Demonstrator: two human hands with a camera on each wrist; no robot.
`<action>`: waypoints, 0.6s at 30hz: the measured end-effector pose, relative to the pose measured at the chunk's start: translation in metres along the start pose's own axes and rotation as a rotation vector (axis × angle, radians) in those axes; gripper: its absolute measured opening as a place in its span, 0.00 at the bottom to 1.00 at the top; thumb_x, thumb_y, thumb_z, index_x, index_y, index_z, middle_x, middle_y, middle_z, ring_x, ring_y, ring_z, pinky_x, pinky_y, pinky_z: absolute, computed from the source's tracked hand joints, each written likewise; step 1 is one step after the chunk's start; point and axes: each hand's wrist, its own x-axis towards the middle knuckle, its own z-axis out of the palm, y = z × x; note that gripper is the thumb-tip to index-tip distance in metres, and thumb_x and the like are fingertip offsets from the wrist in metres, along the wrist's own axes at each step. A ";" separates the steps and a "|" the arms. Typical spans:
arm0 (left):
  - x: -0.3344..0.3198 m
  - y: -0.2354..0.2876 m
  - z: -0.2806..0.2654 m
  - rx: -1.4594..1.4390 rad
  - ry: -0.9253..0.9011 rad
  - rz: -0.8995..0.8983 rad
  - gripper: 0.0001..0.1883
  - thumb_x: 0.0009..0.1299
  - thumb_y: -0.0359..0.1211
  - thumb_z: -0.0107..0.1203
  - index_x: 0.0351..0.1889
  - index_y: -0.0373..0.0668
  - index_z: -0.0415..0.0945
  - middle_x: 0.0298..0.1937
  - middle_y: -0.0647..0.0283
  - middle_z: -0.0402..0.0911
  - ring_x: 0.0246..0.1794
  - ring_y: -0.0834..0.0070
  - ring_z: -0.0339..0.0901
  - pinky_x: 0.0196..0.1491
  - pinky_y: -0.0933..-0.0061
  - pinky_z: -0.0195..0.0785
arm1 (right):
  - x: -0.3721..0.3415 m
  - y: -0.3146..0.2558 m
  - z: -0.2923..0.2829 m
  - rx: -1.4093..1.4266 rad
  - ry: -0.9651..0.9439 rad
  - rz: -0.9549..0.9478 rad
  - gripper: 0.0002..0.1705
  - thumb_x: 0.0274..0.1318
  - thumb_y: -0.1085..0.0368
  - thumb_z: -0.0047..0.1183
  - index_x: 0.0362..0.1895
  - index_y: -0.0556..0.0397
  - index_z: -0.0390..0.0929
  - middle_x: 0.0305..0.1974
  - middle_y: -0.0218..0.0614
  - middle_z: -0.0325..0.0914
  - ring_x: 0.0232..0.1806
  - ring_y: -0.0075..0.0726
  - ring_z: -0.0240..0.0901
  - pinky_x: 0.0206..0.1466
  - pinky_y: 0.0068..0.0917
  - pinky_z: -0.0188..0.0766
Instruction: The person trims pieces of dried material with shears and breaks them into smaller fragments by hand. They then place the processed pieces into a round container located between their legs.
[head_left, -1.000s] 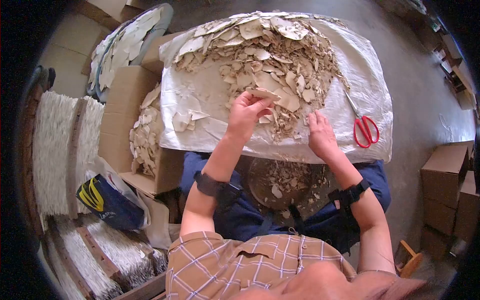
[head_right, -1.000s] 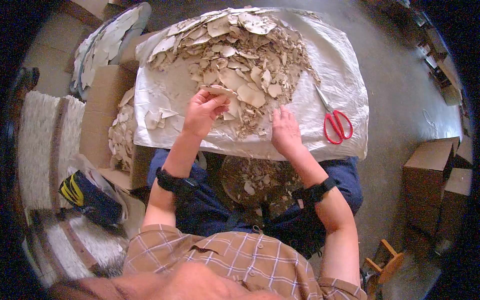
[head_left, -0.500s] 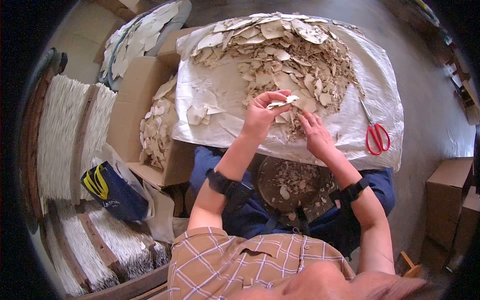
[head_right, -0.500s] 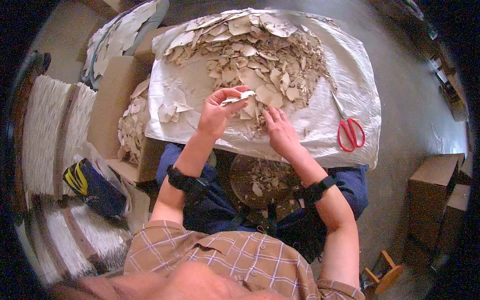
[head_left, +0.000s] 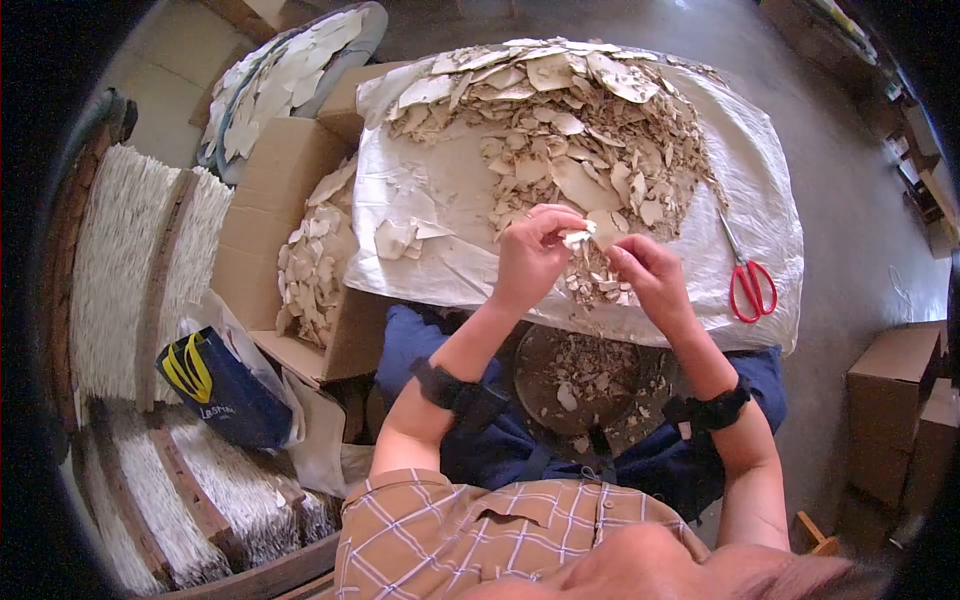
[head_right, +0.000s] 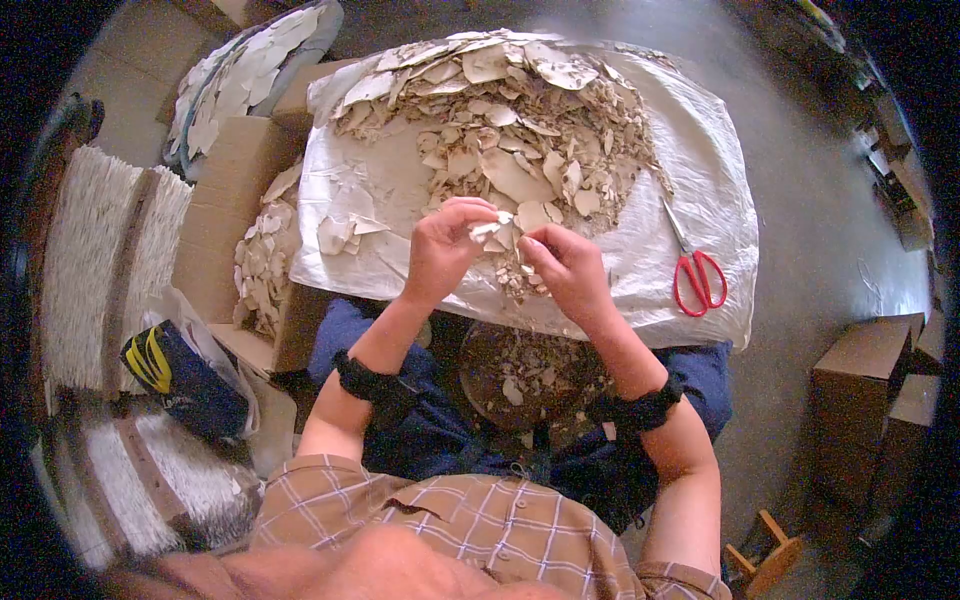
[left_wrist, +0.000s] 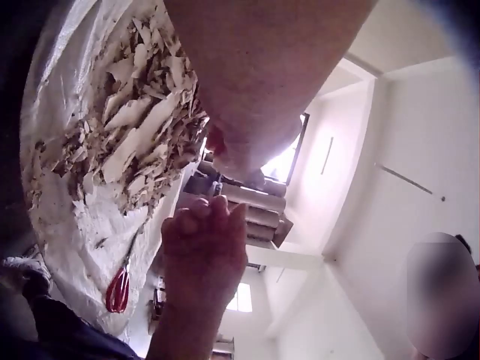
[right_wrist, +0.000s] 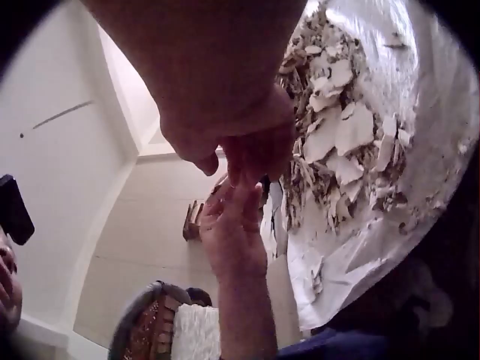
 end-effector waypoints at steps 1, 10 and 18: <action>0.001 0.008 0.002 0.218 0.036 0.222 0.09 0.52 0.18 0.52 0.29 0.39 0.75 0.32 0.64 0.76 0.30 0.76 0.74 0.31 0.77 0.67 | 0.000 -0.007 -0.004 0.410 -0.145 0.241 0.11 0.53 0.60 0.48 0.30 0.55 0.75 0.22 0.29 0.73 0.21 0.23 0.68 0.24 0.20 0.63; 0.008 0.015 0.022 0.599 0.194 0.615 0.11 0.55 0.24 0.53 0.37 0.38 0.73 0.35 0.62 0.75 0.35 0.70 0.74 0.38 0.75 0.68 | 0.005 -0.015 -0.007 0.449 -0.077 0.322 0.10 0.49 0.64 0.50 0.28 0.60 0.75 0.20 0.28 0.70 0.20 0.18 0.64 0.23 0.17 0.62; 0.014 0.011 0.022 -0.171 -0.210 -0.256 0.10 0.63 0.33 0.51 0.36 0.35 0.71 0.25 0.67 0.74 0.23 0.85 0.70 0.22 0.84 0.65 | 0.005 -0.015 -0.016 0.291 -0.034 0.277 0.10 0.49 0.64 0.51 0.28 0.61 0.76 0.19 0.27 0.71 0.18 0.17 0.64 0.21 0.14 0.60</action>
